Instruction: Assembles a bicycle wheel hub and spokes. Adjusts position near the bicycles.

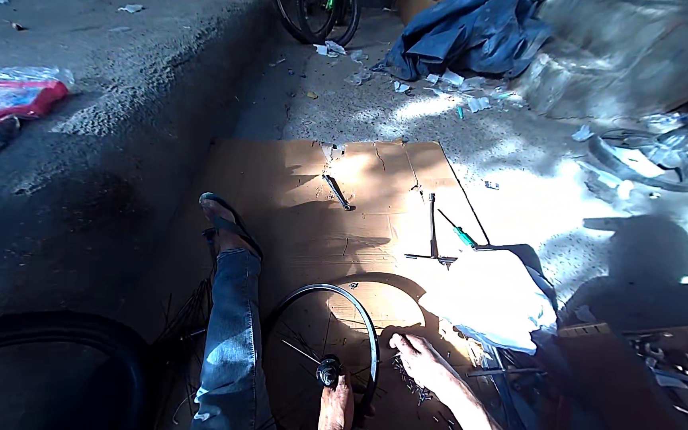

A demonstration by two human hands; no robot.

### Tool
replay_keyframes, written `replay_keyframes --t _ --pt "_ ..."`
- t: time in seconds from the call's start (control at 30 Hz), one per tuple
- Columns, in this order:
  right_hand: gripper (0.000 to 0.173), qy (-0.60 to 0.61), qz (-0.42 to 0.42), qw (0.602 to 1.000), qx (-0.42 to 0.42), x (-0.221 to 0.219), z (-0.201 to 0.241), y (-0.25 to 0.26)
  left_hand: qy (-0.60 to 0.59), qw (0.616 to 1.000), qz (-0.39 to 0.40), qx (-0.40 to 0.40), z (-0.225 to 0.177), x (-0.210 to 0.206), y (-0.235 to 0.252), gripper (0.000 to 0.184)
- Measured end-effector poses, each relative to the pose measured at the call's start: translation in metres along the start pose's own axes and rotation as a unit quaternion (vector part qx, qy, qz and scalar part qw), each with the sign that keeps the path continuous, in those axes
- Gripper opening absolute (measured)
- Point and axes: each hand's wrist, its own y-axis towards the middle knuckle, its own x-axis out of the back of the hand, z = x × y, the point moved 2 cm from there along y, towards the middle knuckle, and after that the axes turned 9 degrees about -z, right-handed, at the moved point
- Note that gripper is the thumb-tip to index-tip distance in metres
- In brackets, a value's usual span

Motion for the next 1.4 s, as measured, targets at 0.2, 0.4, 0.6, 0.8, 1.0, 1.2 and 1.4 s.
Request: replay_keyframes --t 0.2,0.4,0.6,0.8,1.0,1.2,1.4 --pt "0.028 -0.051 0.008 0.994 0.097 0.010 0.001 -0.001 0.014 1.000 -0.007 -0.005 0.003 -0.006 0.004 0.052" --pt "0.035 -0.044 -0.001 0.998 0.040 0.003 -0.004 -0.001 0.006 1.000 -0.008 0.001 -0.001 -0.004 0.001 0.050" --pt "0.031 -0.068 -0.033 0.991 0.108 0.000 -0.002 0.003 0.013 1.000 -0.002 0.006 0.002 -0.003 0.002 0.052" --pt "0.029 -0.024 -0.033 0.996 0.081 -0.004 0.005 0.008 0.088 0.992 0.071 -0.053 0.002 0.015 -0.001 0.047" --pt "0.026 0.126 -0.116 0.985 0.032 0.012 -0.023 0.014 0.144 0.948 0.236 -0.158 0.007 0.048 0.012 0.021" --pt "0.027 -0.326 -0.095 0.941 0.003 0.018 -0.079 0.008 0.092 0.946 0.231 -0.206 0.004 0.035 0.027 0.021" --pt "0.031 -0.355 -0.135 0.925 0.009 -0.001 -0.106 0.004 0.045 0.964 0.158 -0.209 -0.005 0.012 0.022 0.019"
